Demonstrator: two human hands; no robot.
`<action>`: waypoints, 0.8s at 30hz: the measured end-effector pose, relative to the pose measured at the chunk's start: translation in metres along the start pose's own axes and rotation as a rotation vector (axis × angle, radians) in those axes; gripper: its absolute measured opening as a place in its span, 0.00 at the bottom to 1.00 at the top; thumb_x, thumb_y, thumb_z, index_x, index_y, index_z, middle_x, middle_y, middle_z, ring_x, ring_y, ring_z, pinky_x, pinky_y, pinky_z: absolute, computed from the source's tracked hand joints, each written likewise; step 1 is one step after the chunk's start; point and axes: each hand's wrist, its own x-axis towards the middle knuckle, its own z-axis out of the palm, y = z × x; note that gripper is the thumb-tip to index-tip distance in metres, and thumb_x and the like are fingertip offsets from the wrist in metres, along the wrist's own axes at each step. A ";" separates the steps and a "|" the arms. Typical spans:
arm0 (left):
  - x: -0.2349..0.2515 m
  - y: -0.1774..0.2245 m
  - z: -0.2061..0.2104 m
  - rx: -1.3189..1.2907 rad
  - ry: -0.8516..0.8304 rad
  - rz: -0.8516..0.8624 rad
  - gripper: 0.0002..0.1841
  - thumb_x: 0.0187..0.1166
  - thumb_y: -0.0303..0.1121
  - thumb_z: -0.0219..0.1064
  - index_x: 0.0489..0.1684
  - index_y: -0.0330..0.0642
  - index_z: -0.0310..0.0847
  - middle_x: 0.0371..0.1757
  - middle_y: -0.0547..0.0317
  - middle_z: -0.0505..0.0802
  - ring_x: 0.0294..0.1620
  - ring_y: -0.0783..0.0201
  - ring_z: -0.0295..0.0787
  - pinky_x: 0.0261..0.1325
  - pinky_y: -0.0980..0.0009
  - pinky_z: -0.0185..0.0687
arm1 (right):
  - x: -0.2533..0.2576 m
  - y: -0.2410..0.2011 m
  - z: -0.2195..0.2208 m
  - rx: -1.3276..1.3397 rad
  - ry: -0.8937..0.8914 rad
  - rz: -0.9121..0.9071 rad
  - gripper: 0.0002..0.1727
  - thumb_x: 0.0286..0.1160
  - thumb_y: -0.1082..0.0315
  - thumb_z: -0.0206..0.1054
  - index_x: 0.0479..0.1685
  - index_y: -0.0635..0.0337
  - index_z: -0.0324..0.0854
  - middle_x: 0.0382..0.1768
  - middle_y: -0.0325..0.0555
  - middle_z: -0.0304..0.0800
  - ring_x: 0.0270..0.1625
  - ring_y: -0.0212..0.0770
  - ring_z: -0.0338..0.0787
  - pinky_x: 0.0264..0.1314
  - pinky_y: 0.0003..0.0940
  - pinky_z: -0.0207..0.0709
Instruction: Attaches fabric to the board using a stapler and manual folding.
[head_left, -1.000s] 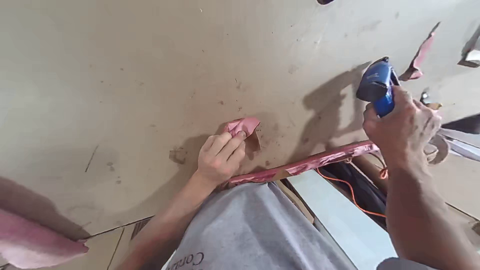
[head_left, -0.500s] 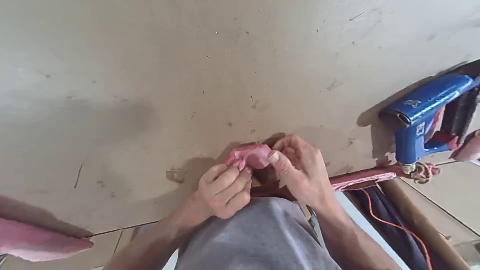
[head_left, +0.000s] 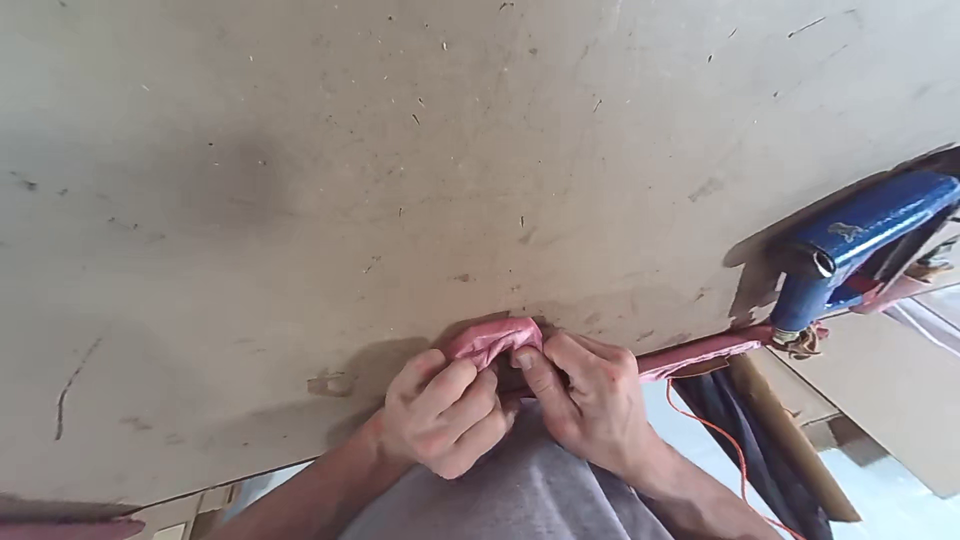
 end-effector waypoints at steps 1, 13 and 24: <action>-0.001 0.001 0.000 -0.022 0.009 -0.017 0.13 0.82 0.38 0.66 0.25 0.46 0.78 0.33 0.57 0.90 0.40 0.58 0.80 0.55 0.63 0.70 | 0.001 0.002 -0.002 0.147 -0.031 0.056 0.22 0.89 0.59 0.59 0.21 0.57 0.77 0.17 0.36 0.76 0.20 0.26 0.75 0.22 0.23 0.65; 0.015 0.012 0.009 0.164 0.052 -0.304 0.25 0.72 0.44 0.69 0.67 0.44 0.87 0.56 0.45 0.93 0.55 0.51 0.87 0.58 0.58 0.81 | 0.005 0.039 -0.011 0.224 0.187 -0.256 0.17 0.85 0.71 0.56 0.63 0.62 0.86 0.56 0.48 0.87 0.56 0.36 0.88 0.55 0.33 0.87; 0.020 0.014 0.023 0.157 0.222 -0.083 0.09 0.81 0.30 0.68 0.44 0.37 0.96 0.35 0.51 0.95 0.37 0.60 0.88 0.46 0.69 0.82 | 0.044 0.045 -0.007 -0.027 0.098 -0.634 0.17 0.63 0.81 0.65 0.48 0.59 0.94 0.46 0.47 0.94 0.49 0.39 0.93 0.52 0.32 0.88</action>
